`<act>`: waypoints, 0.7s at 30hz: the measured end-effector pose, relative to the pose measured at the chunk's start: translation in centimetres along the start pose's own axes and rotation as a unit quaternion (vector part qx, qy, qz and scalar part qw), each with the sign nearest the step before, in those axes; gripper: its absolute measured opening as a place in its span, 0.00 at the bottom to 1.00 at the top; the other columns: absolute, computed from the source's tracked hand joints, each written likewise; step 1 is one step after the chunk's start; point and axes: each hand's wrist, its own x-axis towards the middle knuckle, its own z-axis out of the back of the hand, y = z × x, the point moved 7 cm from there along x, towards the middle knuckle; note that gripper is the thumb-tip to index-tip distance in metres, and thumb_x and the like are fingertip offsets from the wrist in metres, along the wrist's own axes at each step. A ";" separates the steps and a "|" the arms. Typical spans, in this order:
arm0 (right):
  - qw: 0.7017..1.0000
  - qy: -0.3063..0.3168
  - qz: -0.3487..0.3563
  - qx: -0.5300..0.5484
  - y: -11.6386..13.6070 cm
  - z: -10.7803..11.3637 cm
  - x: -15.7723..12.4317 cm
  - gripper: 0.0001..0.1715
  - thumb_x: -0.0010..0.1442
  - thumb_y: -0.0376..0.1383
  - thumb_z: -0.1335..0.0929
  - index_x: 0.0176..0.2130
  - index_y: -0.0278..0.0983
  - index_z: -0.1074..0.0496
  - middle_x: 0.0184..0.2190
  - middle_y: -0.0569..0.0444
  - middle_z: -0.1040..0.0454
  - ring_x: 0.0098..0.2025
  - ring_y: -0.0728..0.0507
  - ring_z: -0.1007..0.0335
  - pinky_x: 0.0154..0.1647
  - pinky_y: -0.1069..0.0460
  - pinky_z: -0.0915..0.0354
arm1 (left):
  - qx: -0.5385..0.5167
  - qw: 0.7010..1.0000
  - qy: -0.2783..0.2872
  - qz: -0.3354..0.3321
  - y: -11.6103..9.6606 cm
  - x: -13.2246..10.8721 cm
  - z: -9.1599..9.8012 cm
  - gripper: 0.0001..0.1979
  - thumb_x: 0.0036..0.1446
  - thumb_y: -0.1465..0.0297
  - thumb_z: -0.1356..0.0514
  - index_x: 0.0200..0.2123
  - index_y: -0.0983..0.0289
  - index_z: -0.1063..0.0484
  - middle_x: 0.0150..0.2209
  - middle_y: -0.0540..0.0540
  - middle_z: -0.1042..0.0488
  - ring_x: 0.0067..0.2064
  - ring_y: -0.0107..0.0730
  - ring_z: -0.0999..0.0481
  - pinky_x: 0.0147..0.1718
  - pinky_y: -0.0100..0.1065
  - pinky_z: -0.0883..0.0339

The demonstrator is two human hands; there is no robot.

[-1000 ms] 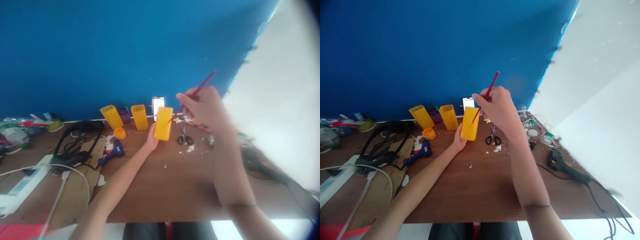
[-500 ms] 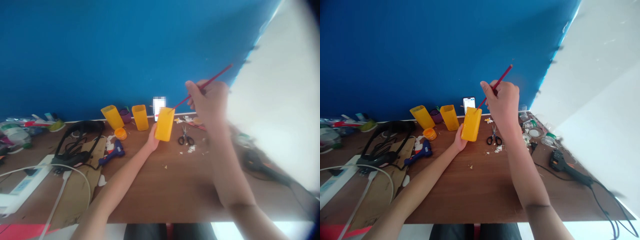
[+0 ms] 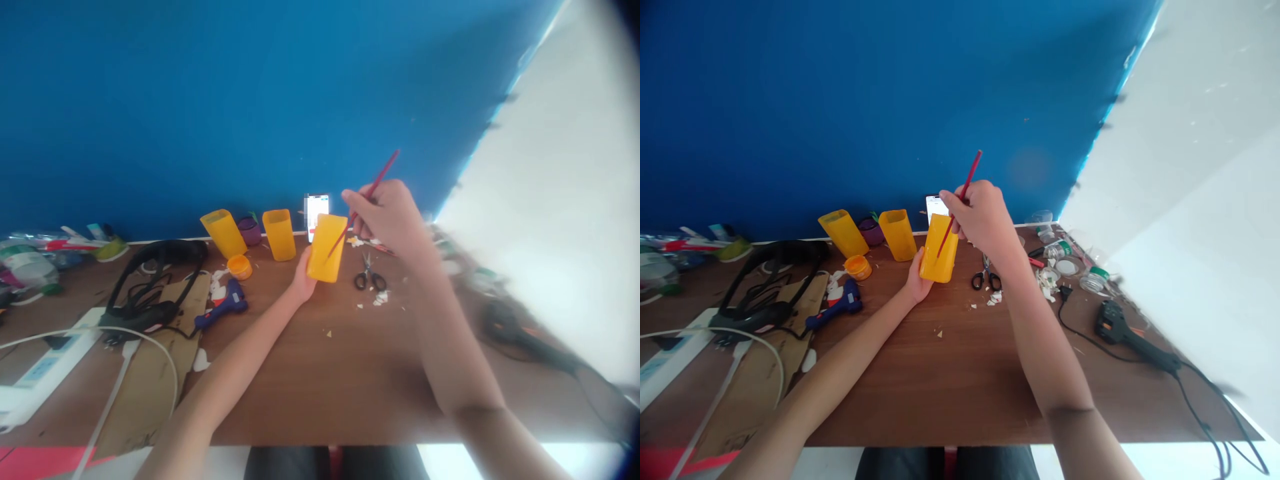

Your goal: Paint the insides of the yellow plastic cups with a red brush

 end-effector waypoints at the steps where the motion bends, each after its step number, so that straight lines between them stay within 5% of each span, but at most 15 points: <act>1: 1.000 -0.011 0.001 -0.006 -0.2 -0.1 0.2 0.22 0.65 0.43 0.33 0.21 0.38 0.33 0.15 0.55 0.32 0.14 0.50 0.39 0.16 0.53 0.40 | 0.000 1.000 -0.003 -0.001 0.0 0.0 0.1 0.22 0.60 0.54 0.40 0.50 0.62 0.26 0.49 0.56 0.22 0.52 0.42 0.23 0.54 0.42 0.31; 8: 0.976 -0.197 0.063 -0.075 1.0 2.9 -0.3 0.25 0.67 0.48 0.36 0.21 0.40 0.34 0.15 0.56 0.34 0.17 0.47 0.37 0.23 0.49 0.38 | -0.004 1.000 -0.020 0.000 0.3 0.3 0.6 0.19 0.60 0.55 0.39 0.49 0.61 0.25 0.46 0.54 0.20 0.50 0.40 0.22 0.51 0.40 0.29; 12: 0.959 -0.246 0.085 -0.111 2.4 4.0 -1.5 0.27 0.68 0.49 0.38 0.21 0.41 0.34 0.16 0.55 0.32 0.19 0.46 0.36 0.27 0.48 0.38 | 0.000 1.000 -0.005 -0.002 0.3 0.3 0.6 0.19 0.60 0.55 0.40 0.48 0.61 0.25 0.46 0.54 0.21 0.47 0.37 0.21 0.46 0.37 0.28; 16: 0.977 -0.194 0.074 -0.058 2.9 3.4 -1.8 0.27 0.67 0.50 0.36 0.21 0.40 0.34 0.16 0.56 0.33 0.16 0.48 0.39 0.22 0.49 0.39 | 0.000 1.000 -0.003 0.001 0.2 0.2 0.5 0.20 0.61 0.54 0.40 0.49 0.60 0.25 0.48 0.55 0.21 0.49 0.39 0.22 0.47 0.39 0.28; 21: 1.000 -0.013 0.011 -0.002 1.5 -0.6 -1.2 0.25 0.64 0.48 0.33 0.21 0.39 0.33 0.16 0.54 0.31 0.15 0.49 0.38 0.17 0.52 0.40 | 0.003 1.000 -0.016 -0.011 0.0 0.2 0.2 0.20 0.61 0.55 0.41 0.49 0.61 0.25 0.50 0.55 0.22 0.53 0.41 0.24 0.51 0.40 0.30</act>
